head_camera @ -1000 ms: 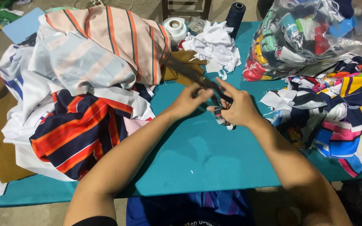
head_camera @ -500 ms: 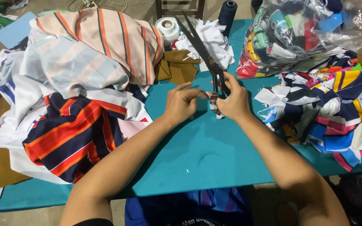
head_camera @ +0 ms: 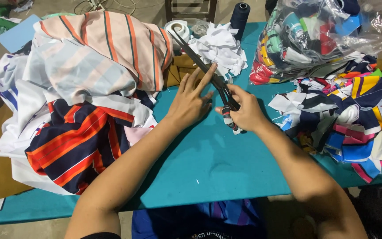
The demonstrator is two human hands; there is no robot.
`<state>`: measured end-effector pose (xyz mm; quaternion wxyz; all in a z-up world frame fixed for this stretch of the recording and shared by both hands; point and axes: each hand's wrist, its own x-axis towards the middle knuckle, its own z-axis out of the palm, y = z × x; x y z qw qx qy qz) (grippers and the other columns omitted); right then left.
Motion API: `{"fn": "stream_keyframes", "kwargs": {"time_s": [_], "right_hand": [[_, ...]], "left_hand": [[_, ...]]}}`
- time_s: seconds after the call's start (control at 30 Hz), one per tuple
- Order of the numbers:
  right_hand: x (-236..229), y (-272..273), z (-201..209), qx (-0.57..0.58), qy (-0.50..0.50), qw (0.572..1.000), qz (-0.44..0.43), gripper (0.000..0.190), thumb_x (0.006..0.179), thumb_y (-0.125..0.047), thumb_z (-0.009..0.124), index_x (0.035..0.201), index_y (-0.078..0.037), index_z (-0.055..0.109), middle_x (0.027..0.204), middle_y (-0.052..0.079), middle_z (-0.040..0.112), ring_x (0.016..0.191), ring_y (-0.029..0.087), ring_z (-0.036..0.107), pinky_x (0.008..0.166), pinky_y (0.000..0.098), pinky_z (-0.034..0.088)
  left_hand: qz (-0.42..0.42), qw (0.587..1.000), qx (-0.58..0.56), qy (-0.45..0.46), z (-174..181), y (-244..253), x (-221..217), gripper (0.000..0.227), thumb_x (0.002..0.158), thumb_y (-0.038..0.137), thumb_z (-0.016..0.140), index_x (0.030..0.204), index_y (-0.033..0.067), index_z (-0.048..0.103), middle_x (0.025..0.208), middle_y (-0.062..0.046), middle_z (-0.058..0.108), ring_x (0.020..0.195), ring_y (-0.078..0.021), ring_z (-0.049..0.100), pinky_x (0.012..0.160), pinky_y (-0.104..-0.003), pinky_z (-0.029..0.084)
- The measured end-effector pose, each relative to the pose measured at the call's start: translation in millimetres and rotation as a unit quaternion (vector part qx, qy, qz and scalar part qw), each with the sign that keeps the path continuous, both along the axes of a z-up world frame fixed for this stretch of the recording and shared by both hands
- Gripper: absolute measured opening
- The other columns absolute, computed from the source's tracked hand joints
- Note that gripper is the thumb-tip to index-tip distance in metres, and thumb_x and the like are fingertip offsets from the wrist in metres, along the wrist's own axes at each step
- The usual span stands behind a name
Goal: The person sorts through a pile of colorful fabric scraps on a teal table, then uses shears to cut a blue and yellow striped piece of fabric into smaller sections. The person handles various fabric pieces, including striped and solid-colored materials, and places the cut pieces aside.
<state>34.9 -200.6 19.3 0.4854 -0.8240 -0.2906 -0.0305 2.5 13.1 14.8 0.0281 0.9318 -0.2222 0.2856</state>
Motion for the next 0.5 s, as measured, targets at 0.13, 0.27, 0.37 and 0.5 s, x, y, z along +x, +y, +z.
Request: {"fn": "stream_keyframes", "kwargs": {"time_s": [0.13,0.27,0.37,0.5], "right_hand": [[-25.4,17.9,23.4,-0.018,-0.017,1.000,0.000,0.062,0.075,-0.013,0.086,0.132,-0.006,0.063,0.063,0.009,0.065,0.060,0.021,0.066,0.051,0.0381,0.048],[-34.9,18.3,21.2,-0.065,-0.073,0.995,0.032,0.068,0.072,-0.002,0.076,0.135,0.011,0.054,0.058,0.015,0.062,0.057,0.033,0.067,0.052,0.0385,0.051],[-28.4,14.8,17.1,-0.093,-0.082,0.992,0.024,0.073,0.067,0.008,0.067,0.138,0.015,0.051,0.062,0.021,0.065,0.064,0.038,0.071,0.057,0.0400,0.056],[-9.6,12.0,-2.0,-0.147,-0.061,0.985,-0.060,0.074,0.067,0.004,0.063,0.140,0.015,0.054,0.094,0.036,0.071,0.093,0.046,0.072,0.076,0.0542,0.059]], "left_hand": [[0.036,0.998,0.005,0.052,-32.6,1.0,15.5,0.036,0.094,0.038,0.072,0.125,0.0222,0.078,0.172,-0.002,0.015,0.151,-0.0460,0.024,0.123,-0.062,0.028],[0.076,0.997,0.024,-0.011,-83.0,6.0,30.8,0.063,0.101,0.049,0.060,0.157,0.0264,0.044,0.171,-0.004,-0.011,0.151,-0.0503,0.018,0.124,-0.067,0.026],[0.062,0.996,0.010,0.063,-68.4,5.9,25.0,0.057,0.105,0.048,0.053,0.155,0.0238,0.045,0.171,-0.004,-0.011,0.153,-0.0486,0.015,0.124,-0.064,0.028],[0.008,0.988,-0.028,0.154,-3.4,1.7,-5.0,0.041,0.109,0.027,0.054,0.144,0.0066,0.060,0.171,-0.012,0.004,0.149,-0.0445,0.033,0.116,-0.060,0.043]]}}
